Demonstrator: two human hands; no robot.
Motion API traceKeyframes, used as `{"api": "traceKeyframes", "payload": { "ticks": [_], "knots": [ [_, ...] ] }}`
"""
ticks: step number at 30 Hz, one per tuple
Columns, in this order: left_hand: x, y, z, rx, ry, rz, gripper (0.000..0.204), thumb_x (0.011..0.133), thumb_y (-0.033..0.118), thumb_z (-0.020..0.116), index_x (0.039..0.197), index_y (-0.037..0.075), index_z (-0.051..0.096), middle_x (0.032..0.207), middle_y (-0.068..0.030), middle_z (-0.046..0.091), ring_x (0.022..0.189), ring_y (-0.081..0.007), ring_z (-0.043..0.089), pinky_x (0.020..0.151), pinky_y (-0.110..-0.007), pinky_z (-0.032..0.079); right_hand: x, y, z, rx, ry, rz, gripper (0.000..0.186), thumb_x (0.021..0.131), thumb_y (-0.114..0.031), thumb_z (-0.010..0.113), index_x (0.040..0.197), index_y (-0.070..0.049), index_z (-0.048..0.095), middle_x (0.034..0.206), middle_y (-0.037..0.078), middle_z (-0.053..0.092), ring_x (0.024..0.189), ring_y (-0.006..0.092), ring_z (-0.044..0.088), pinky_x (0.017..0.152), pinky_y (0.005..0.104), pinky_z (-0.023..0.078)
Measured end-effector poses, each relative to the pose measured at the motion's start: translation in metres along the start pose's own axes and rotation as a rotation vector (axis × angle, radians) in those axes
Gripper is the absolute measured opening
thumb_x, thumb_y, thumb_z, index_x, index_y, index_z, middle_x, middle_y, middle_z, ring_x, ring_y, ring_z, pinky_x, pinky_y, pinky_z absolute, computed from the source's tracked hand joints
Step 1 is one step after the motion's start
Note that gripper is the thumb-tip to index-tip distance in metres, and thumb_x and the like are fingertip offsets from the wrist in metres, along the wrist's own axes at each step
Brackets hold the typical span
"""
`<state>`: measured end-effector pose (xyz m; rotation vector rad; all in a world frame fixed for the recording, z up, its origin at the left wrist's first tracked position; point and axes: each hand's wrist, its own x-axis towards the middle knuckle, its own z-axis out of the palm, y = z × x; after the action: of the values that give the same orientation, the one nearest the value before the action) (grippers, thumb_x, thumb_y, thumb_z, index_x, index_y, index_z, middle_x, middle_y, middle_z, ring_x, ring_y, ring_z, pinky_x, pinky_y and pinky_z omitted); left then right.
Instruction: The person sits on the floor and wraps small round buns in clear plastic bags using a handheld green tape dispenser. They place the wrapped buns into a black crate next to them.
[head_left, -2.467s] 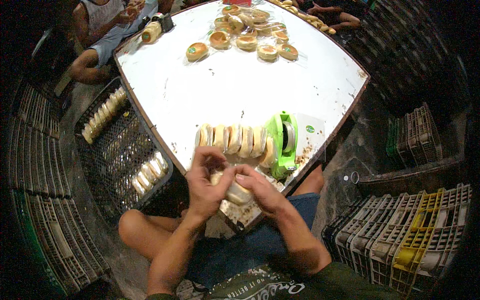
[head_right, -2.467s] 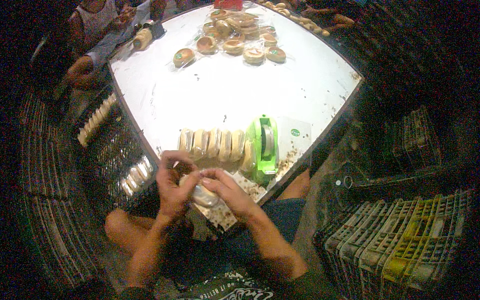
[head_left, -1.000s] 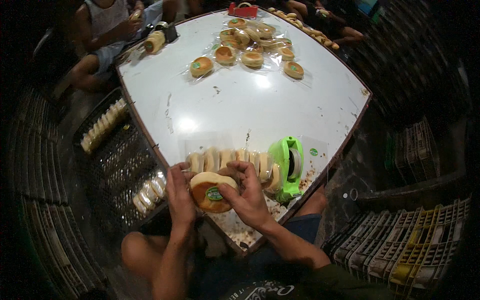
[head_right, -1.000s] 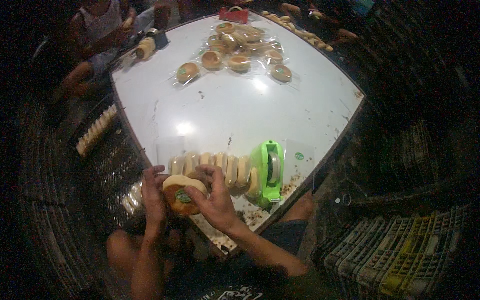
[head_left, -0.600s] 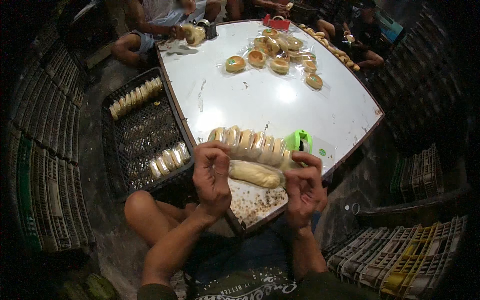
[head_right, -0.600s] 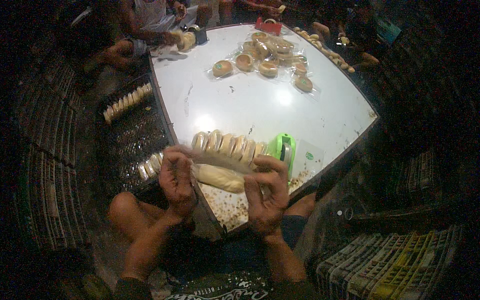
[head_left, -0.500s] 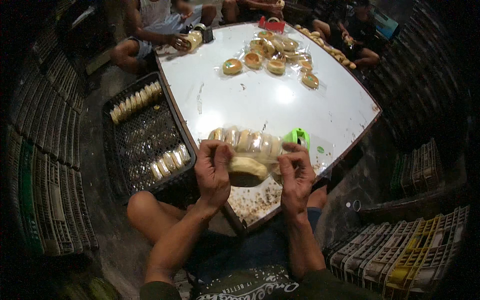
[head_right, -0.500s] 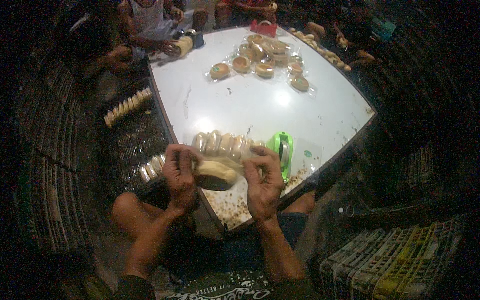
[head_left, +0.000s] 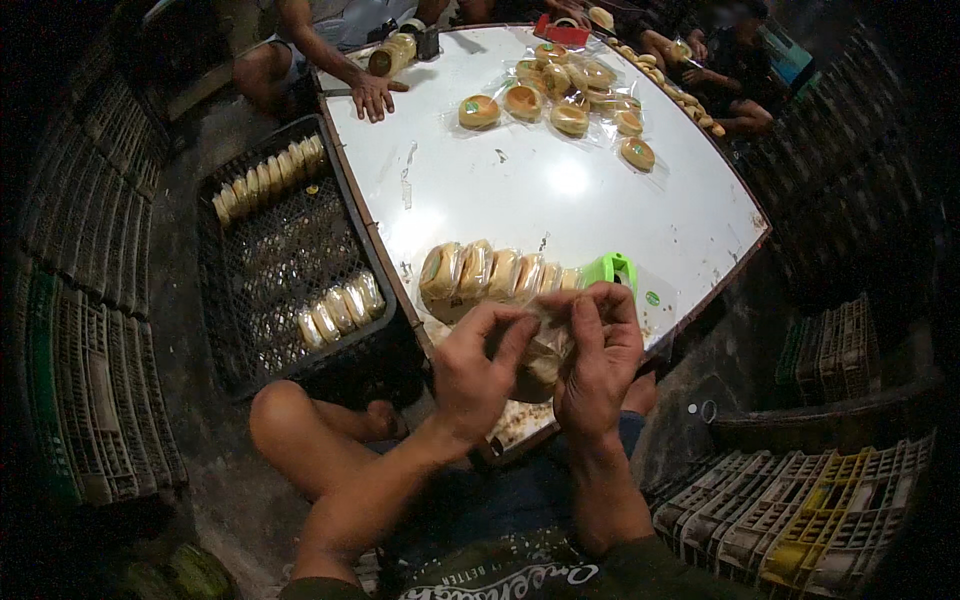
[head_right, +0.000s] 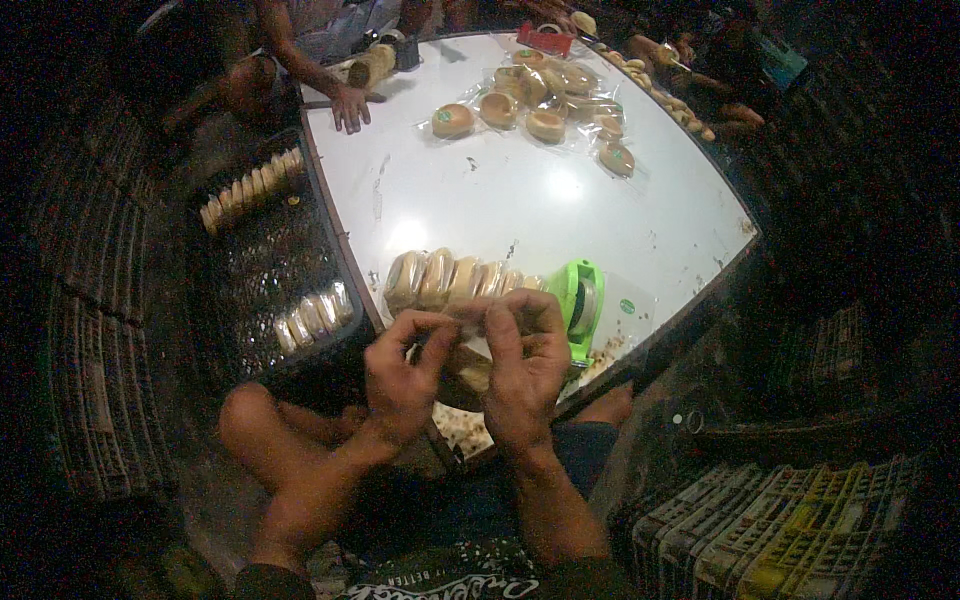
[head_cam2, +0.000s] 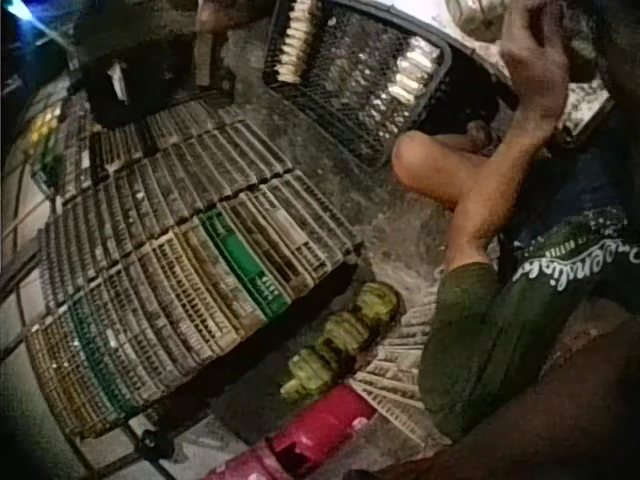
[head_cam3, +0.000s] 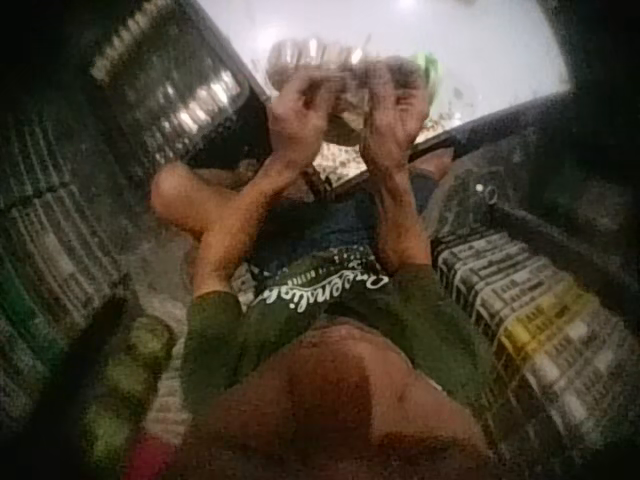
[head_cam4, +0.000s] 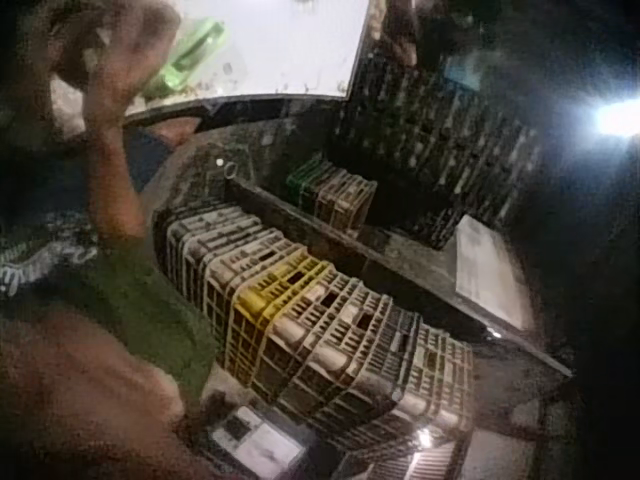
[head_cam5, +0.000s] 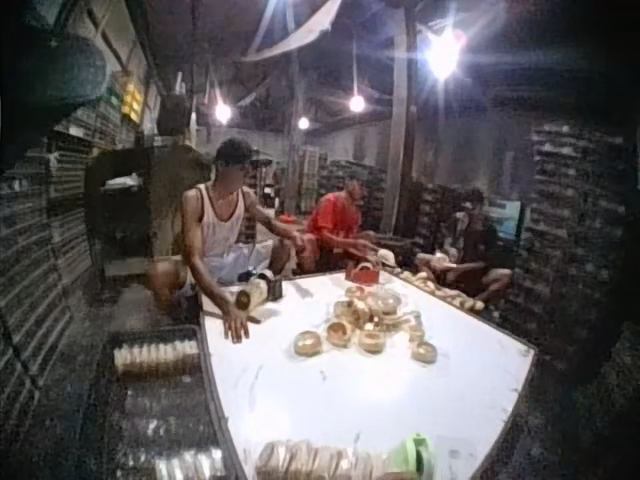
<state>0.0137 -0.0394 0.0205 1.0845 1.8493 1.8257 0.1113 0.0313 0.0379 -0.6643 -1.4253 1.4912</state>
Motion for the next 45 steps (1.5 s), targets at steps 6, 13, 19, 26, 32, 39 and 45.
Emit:
{"api": "traceKeyframes", "payload": {
  "ticks": [6,13,19,26,32,39,45],
  "knots": [
    [0.011,-0.007,-0.010,-0.471,-0.007,-0.366,0.015,0.094,0.012,0.064,0.094,-0.003,0.064,0.083,-0.0066,0.069,0.075,-0.0090,0.063,0.071,-0.024,0.051,-0.019,0.042,0.010,-0.729,-0.081,-0.449,0.056,0.099,-0.030,0.052,0.142,0.003,0.037,0.137,0.023,0.051,0.126,0.0399,0.050,0.105,0.0476,0.039],
    [0.020,-0.020,-0.025,-0.313,-0.271,0.140,0.022,0.092,0.006,0.063,0.113,0.003,0.057,0.094,-0.0047,0.060,0.101,-0.0138,0.059,0.087,-0.029,0.050,-0.012,0.027,-0.007,-0.674,-0.194,-0.392,0.036,0.084,-0.006,0.068,0.119,-0.003,0.056,0.102,0.016,0.064,0.095,0.0314,0.064,0.081,0.0368,0.051],
    [0.008,-0.007,-0.017,-0.406,-0.184,-0.199,0.057,0.089,0.003,0.065,0.136,0.000,0.034,0.089,-0.0057,0.062,0.087,-0.0109,0.061,0.076,-0.024,0.052,-0.009,0.008,-0.015,-0.627,-0.245,-0.378,0.025,0.080,0.006,0.067,0.103,-0.003,0.063,0.094,0.012,0.062,0.080,0.0257,0.063,0.072,0.0340,0.051],
    [0.013,-0.023,-0.014,-0.156,-0.205,-0.161,0.057,0.085,0.006,0.071,0.132,-0.003,0.040,0.097,-0.0101,0.064,0.095,-0.0148,0.063,0.082,-0.030,0.052,-0.006,0.035,-0.023,-0.738,-0.162,-0.466,0.020,0.078,0.002,0.071,0.097,-0.001,0.064,0.092,0.011,0.058,0.086,0.0234,0.060,0.077,0.0316,0.048],
    [0.026,-0.017,-0.016,0.337,-0.182,0.269,0.014,0.084,0.006,0.071,0.095,0.001,0.063,0.104,-0.0113,0.062,0.098,-0.0150,0.060,0.089,-0.033,0.046,0.010,0.043,-0.035,-0.869,-0.124,-0.550,0.013,0.082,-0.008,0.071,0.087,-0.002,0.060,0.104,0.012,0.055,0.096,0.0271,0.056,0.084,0.0409,0.047],
    [0.018,-0.047,0.018,-0.355,0.069,-0.164,0.012,0.086,0.006,0.066,0.087,0.005,0.054,0.088,-0.0020,0.056,0.082,-0.0099,0.051,0.075,-0.025,0.043,-0.006,0.050,0.002,0.010,0.346,-0.052,0.015,0.094,-0.008,0.059,0.107,-0.001,0.058,0.108,0.006,0.059,0.098,0.0165,0.056,0.092,0.0304,0.046],
    [0.021,-0.064,0.015,-0.305,0.031,-0.209,0.015,0.087,0.005,0.065,0.090,0.005,0.050,0.083,-0.0007,0.052,0.079,-0.0088,0.050,0.075,-0.024,0.044,-0.018,0.107,-0.152,-1.061,0.418,0.135,0.031,0.089,-0.030,0.066,0.101,-0.002,0.064,0.104,0.015,0.059,0.100,0.0274,0.054,0.090,0.0369,0.041]
  ]
}}
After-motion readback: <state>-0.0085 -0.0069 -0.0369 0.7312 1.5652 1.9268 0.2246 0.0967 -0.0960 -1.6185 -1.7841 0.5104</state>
